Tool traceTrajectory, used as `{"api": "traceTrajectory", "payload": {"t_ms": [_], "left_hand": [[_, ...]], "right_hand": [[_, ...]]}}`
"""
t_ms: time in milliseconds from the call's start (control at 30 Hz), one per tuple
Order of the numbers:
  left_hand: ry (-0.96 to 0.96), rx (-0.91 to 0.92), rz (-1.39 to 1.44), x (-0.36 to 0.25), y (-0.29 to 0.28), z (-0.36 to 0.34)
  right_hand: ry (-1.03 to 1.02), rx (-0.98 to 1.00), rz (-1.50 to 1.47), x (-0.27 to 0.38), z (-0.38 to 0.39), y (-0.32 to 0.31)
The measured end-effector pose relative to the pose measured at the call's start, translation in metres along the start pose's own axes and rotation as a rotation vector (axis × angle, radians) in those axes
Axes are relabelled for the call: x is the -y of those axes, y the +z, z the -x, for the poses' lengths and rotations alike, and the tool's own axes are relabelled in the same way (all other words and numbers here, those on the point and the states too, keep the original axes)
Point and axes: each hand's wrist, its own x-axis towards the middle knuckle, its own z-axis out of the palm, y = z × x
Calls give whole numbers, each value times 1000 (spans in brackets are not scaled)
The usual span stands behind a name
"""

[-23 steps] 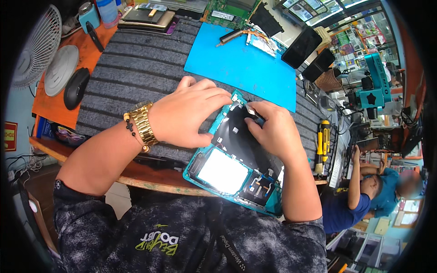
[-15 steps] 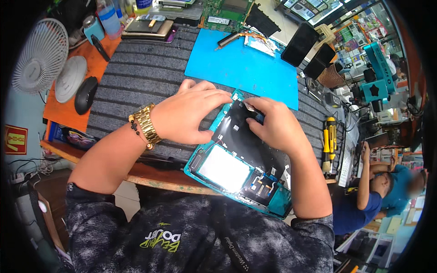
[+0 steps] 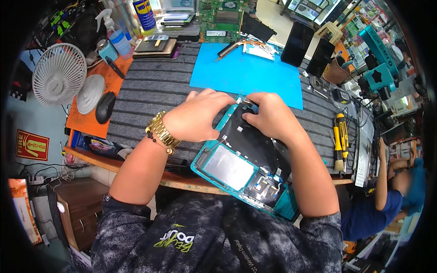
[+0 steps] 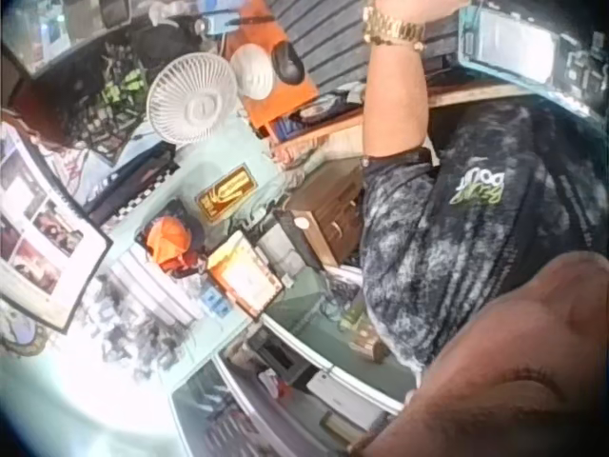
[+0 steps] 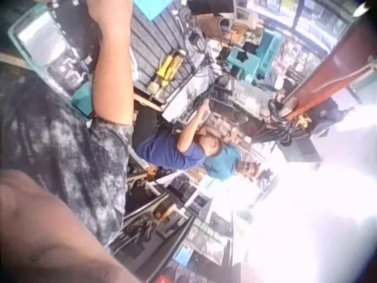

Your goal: The person repairs a laptop by using a small tool to lift and disconnect internal ribbon cables and wires from the motherboard.

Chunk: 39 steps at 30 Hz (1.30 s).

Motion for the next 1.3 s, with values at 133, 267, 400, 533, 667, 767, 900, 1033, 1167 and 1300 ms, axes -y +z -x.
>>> {"api": "traceTrajectory", "payload": {"t_ms": [133,267,400,533,667,767,900,1033,1167,1300], "left_hand": [[13,-17,52,4,1,4],[37,-50,77,9,7,6],[82,-108,85,11,13,6],[81,-133,88,12,16,8],[119,-197,57,14,21,8],[127,-208,59,15,24,7],[113,-204,62,14,23,6],[99,-192,73,13,21,8],[110,-198,96,15,20,9],[127,-230,81,15,24,10]], "right_hand": [[-37,-49,45,0,-1,1],[-8,-12,85,0,-5,-1],[58,-30,16,9,-15,0],[129,-39,118,18,-10,-4],[88,-41,123,16,-5,-5],[74,-61,43,7,-6,-4],[50,-26,6,0,-17,1],[-126,-50,16,4,-10,-3],[-295,17,18,8,18,-17],[-267,92,-7,3,44,-16]]}}
